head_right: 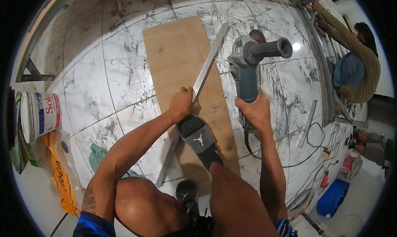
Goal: The person uses an angle grinder to cut a metal bar placed on a piece of wood on the floor, then handles the cut pieces to check them.
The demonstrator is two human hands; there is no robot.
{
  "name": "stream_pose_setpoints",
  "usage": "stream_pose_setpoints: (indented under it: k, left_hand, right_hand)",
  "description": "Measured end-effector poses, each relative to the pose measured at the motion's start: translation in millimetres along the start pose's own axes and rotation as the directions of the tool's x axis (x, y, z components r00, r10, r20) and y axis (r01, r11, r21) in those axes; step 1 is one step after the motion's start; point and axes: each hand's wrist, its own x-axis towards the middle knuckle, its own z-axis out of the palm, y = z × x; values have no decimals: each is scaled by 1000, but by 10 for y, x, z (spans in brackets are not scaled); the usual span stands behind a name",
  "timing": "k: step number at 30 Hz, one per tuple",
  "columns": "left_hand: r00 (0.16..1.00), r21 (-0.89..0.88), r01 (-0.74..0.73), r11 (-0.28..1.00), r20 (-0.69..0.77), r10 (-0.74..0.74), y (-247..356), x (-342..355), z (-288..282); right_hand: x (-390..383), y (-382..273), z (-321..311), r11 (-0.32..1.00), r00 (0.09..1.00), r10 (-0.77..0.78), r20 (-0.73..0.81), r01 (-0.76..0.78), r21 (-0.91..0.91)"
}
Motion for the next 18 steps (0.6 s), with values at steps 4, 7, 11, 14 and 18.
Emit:
stream_pose_setpoints:
  k: [4,7,11,14,18]
  left_hand:
    - [998,-16,25,1000,-51,-26,-40,-70,12]
    - [997,1,31,1000,-66,-31,-65,-94,-27]
    - [998,10,67,998,-18,-67,-95,-102,-70]
    - [994,-25,101,995,-37,-102,-88,-107,-61]
    - [996,-56,68,996,-50,-71,-89,-83,-59]
  right_hand:
    - [-48,-87,10,999,1000,0,14,0,-45]
    - [-38,-39,14,995,998,-60,8,60,-80]
    - [-82,-173,-4,1000,998,-5,67,6,-12]
    - [-107,-202,-3,1000,996,1,88,1,-23]
    - [-97,-6,93,999,996,-46,75,46,-6]
